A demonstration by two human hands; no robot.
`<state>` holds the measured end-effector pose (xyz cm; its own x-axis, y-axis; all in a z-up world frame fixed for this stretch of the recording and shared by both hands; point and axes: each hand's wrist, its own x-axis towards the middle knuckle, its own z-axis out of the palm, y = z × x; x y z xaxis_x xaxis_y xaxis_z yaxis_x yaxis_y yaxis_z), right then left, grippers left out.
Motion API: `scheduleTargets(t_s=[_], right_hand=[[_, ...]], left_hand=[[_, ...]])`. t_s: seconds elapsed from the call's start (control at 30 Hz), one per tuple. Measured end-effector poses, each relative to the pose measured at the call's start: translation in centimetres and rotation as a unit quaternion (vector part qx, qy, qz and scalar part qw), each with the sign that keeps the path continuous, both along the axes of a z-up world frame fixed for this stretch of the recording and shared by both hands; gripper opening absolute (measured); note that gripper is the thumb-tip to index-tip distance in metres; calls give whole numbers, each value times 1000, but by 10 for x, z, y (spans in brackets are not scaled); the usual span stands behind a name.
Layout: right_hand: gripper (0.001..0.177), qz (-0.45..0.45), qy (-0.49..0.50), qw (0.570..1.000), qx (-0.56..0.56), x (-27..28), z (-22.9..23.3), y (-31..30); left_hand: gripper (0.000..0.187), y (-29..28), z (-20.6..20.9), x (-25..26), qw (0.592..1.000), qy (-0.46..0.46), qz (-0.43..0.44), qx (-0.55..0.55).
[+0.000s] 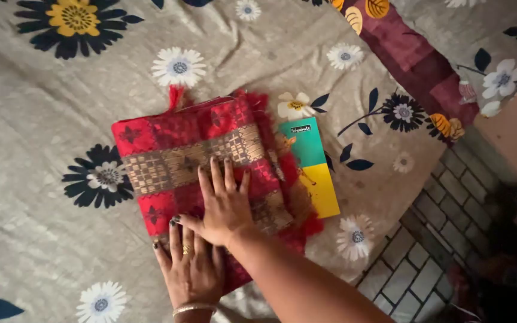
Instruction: Folding a colorful patterned cloth or garment on a bed.
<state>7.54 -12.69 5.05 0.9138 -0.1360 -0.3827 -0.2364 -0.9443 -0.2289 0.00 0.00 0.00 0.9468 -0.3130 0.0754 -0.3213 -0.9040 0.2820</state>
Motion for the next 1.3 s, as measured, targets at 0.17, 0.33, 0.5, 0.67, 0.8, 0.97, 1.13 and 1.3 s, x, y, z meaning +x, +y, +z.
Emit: scheduleTargets(t_s=[0.17,0.33,0.5,0.67,0.8,0.97,1.13,1.3], right_hand=[[98,35,-133,990,1,-65,-39,14],[98,40,-59,997,27,-92,-3,53],[80,5,-59,998,-14,-103,31,127],[43,153,-146,967,143,-155,2,227],[34,241,-130,935,227,-189,-8,283],[44,312,-1,916,251,-216,-15,323],[73,377,73,898,216,-238,7,349],[71,325,36,923,203,-240,-46,349]], left_hand=[[64,24,-19,-33,999,27,-43,-13],[56,116,-49,-82,995,38,-90,-11],[70,257,-48,-121,968,-4,181,174],[73,353,-76,-158,899,25,414,143],[43,414,-159,-179,889,115,443,2],[31,426,-73,-186,932,51,356,-38],[53,487,-145,-211,741,19,590,-321],[34,456,-69,-166,540,134,604,-571]])
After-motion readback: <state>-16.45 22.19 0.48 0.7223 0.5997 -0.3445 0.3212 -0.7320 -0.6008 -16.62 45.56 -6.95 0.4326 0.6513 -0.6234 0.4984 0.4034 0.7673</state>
